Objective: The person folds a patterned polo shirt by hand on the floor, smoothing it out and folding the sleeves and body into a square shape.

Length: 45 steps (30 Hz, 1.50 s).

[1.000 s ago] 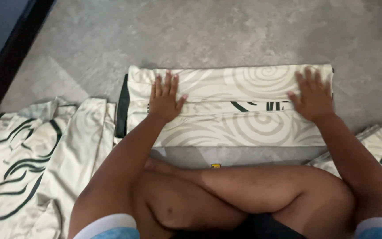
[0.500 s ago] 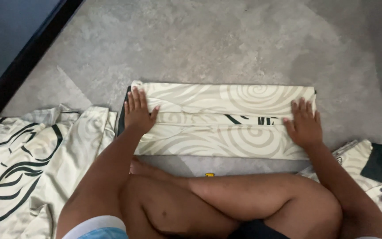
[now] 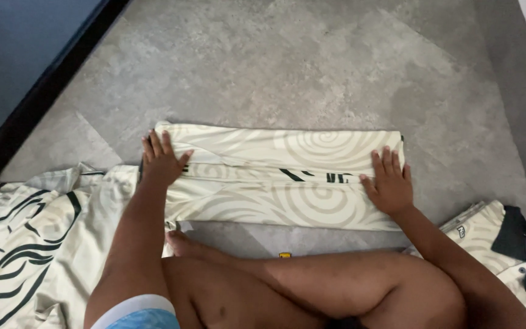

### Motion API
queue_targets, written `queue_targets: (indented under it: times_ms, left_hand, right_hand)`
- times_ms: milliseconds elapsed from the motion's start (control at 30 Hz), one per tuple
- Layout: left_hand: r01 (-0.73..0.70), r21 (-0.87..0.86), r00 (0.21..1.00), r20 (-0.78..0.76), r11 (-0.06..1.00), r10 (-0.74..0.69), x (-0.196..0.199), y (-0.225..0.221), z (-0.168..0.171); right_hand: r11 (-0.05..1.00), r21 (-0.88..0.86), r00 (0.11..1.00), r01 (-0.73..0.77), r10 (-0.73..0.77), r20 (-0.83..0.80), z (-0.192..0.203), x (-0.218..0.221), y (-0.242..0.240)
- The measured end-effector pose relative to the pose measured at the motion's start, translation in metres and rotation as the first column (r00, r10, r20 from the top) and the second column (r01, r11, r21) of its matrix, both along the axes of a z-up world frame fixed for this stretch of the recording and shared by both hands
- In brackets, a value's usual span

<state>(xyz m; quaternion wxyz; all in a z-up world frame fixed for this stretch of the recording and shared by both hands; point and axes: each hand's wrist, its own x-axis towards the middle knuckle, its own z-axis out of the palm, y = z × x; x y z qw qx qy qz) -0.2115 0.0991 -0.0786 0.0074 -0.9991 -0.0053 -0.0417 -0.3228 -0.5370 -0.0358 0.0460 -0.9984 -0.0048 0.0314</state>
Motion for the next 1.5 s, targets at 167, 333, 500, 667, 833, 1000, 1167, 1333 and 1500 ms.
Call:
queue_targets:
  times_ms: [167, 333, 500, 667, 833, 1000, 1167, 1333, 1500]
  left_hand:
    - [0.021, -0.014, 1.000, 0.005, 1.000, -0.020, -0.036, -0.026, 0.043]
    - [0.191, -0.028, 0.981, -0.039, 0.981, -0.192, -0.075, -0.019, 0.053]
    - [0.206, -0.254, 0.937, -0.228, 0.945, -0.265, -0.067, 0.008, 0.045]
    - [0.408, 0.104, 0.893, -0.251, 0.907, -0.373, -0.078, 0.012, 0.047]
    - [0.444, 0.126, 0.880, -0.244, 0.887, -0.406, -0.073, 0.022, 0.049]
    - [0.352, -0.244, 0.911, 0.309, 0.903, -0.272, -0.035, 0.066, 0.052]
    - [0.482, -0.008, 0.875, 0.055, 0.876, -0.481, -0.042, 0.027, 0.076]
    - [0.421, 0.527, 0.864, 0.015, 0.738, -0.504, -0.003, -0.042, 0.109]
    - [0.486, -0.136, 0.853, -0.139, 0.863, -0.503, 0.064, -0.205, 0.074]
  right_hand:
    - [1.000, 0.002, 0.998, 0.012, -0.012, -0.061, 0.005, 0.004, 0.001]
    - [0.999, -0.039, 1.000, 0.016, -0.017, -0.023, 0.006, 0.004, -0.016]
    - [0.998, -0.013, 0.993, -0.065, 0.066, 0.094, 0.007, 0.009, -0.021]
    - [0.996, -0.015, 0.996, -0.089, 0.089, -0.004, 0.018, 0.004, -0.022]
    - [0.997, -0.005, 0.996, -0.077, 0.077, -0.048, 0.022, -0.003, -0.020]
    - [0.988, 0.152, 0.995, -0.037, 0.022, 0.100, 0.020, -0.007, -0.037]
    - [0.983, 0.171, 0.969, -0.059, 0.016, 0.245, -0.003, -0.018, -0.084]
    - [0.950, 0.274, 0.981, 0.149, -0.176, 0.076, 0.003, -0.036, -0.110]
    - [0.856, 0.327, 0.915, 0.400, -0.391, -0.095, 0.000, -0.064, -0.105]
